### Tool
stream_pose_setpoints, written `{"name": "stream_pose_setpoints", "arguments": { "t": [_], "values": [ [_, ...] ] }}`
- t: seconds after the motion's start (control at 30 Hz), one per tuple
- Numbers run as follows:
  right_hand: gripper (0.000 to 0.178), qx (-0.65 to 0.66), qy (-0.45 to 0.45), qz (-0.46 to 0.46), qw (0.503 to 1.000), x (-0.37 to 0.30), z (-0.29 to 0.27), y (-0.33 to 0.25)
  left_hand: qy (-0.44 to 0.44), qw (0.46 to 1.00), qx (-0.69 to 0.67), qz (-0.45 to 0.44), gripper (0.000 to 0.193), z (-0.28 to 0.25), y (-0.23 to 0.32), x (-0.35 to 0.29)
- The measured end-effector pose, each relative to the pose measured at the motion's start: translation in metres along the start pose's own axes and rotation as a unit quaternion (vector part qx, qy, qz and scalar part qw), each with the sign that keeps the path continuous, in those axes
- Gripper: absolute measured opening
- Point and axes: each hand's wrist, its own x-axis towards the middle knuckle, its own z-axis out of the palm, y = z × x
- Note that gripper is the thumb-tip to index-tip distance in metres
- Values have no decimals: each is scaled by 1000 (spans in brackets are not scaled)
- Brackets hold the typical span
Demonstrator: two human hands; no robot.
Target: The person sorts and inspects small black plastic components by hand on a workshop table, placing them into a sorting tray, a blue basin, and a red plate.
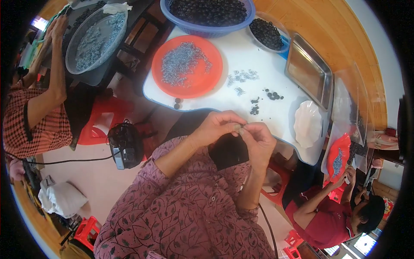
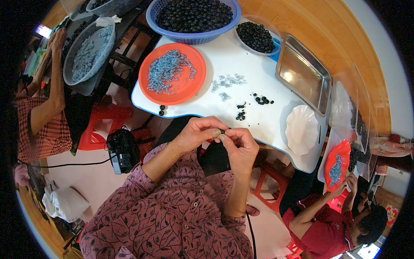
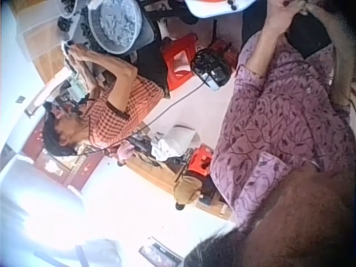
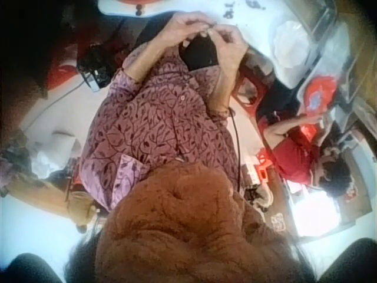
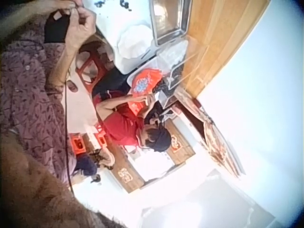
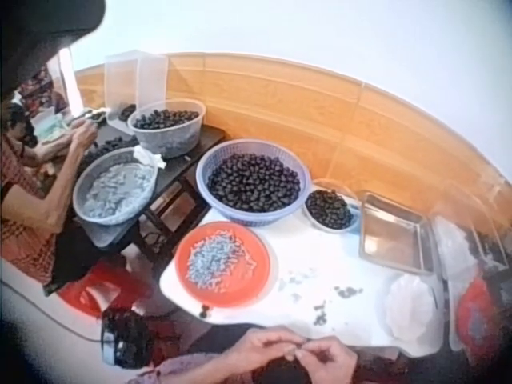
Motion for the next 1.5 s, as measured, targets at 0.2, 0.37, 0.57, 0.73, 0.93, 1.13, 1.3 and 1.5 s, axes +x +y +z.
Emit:
{"name": "stream_pose_setpoints", "arguments": {
  "t": [0.2, 0.37, 0.57, 0.73, 0.93, 1.13, 1.3, 1.5],
  "values": [
    [8, 37, -3, 14, 999, 2, 0, -5, 13, 990, -133, -44, 22, 1, -5, -1],
    [8, 10, 12, 6, 1000, 2, 1, 2, 21, 996, -76, -37, 22, 3, -4, 0],
    [6, -43, 34, -4, 998, 2, 5, 8, 52, 993, -82, -61, 23, 4, -2, 0],
    [6, -18, 30, -8, 999, 3, 6, 3, 39, 981, -181, -63, 23, 2, -5, 1],
    [6, -11, 24, -5, 1000, 5, 3, 6, 22, 999, -17, -24, 24, 3, 1, 2],
    [6, -181, 139, -18, 974, 25, -16, 23, 39, 981, -175, -80, 23, 1, -6, 1],
    [13, -309, 127, -132, 933, 41, -18, 34, 13, 969, -240, -62, 26, -1, -8, 2],
    [14, -404, 106, -136, 898, 45, -16, 32, 9, 954, -294, -62, 27, -4, -9, 1]
  ]
}}
